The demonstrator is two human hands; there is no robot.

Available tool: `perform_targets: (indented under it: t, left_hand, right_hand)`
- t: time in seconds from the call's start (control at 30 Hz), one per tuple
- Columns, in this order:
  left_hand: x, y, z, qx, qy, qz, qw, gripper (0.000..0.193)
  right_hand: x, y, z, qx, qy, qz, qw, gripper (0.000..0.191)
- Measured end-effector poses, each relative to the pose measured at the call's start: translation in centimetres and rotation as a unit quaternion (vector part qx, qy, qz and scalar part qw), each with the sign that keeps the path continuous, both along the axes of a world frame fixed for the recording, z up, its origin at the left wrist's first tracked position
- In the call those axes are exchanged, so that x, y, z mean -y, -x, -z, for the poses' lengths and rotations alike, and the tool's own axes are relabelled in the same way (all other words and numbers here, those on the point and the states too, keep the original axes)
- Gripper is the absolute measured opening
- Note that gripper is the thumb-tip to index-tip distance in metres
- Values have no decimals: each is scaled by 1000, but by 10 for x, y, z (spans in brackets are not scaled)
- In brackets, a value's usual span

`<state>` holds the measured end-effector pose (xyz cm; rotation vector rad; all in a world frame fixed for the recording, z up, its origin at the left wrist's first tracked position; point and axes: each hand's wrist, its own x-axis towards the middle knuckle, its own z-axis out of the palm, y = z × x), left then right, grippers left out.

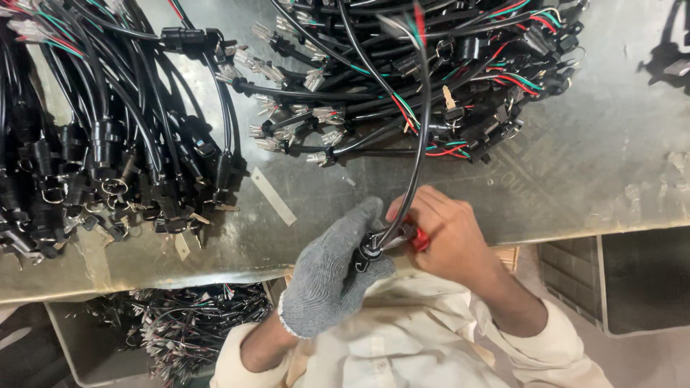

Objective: The person repeatedly strips the outer insulation from black wires using red-handled pliers. They hold each wire, cut the insulation near the connector, and pull the sheath off to expose the inner conductors. The processed wires are placed on a metal table alongside many similar wires.

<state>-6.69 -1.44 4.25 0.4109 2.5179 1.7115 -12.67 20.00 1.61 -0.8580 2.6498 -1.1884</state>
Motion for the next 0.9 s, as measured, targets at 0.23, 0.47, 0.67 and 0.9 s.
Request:
perform_targets:
  t: [0.23,0.47,0.67,0.9]
  left_hand:
    - [-11,-9,5,-10,32,-44,998,68]
    - [-24,-10,7,-88,214,-80,970,60]
    - [-19,-7,8,-119,260,-81,955,57]
    - [-17,-1,-14,-25,253,-86,963,60]
  right_hand:
    - [4,-7,-1,5,-19,24,1000,41]
    - [1,-29,10,-39,-121,136,983,30]
    - [8,-33,8,-34,-93,156,983,36]
    - [23,-36,9,-6,-70,154,986,36]
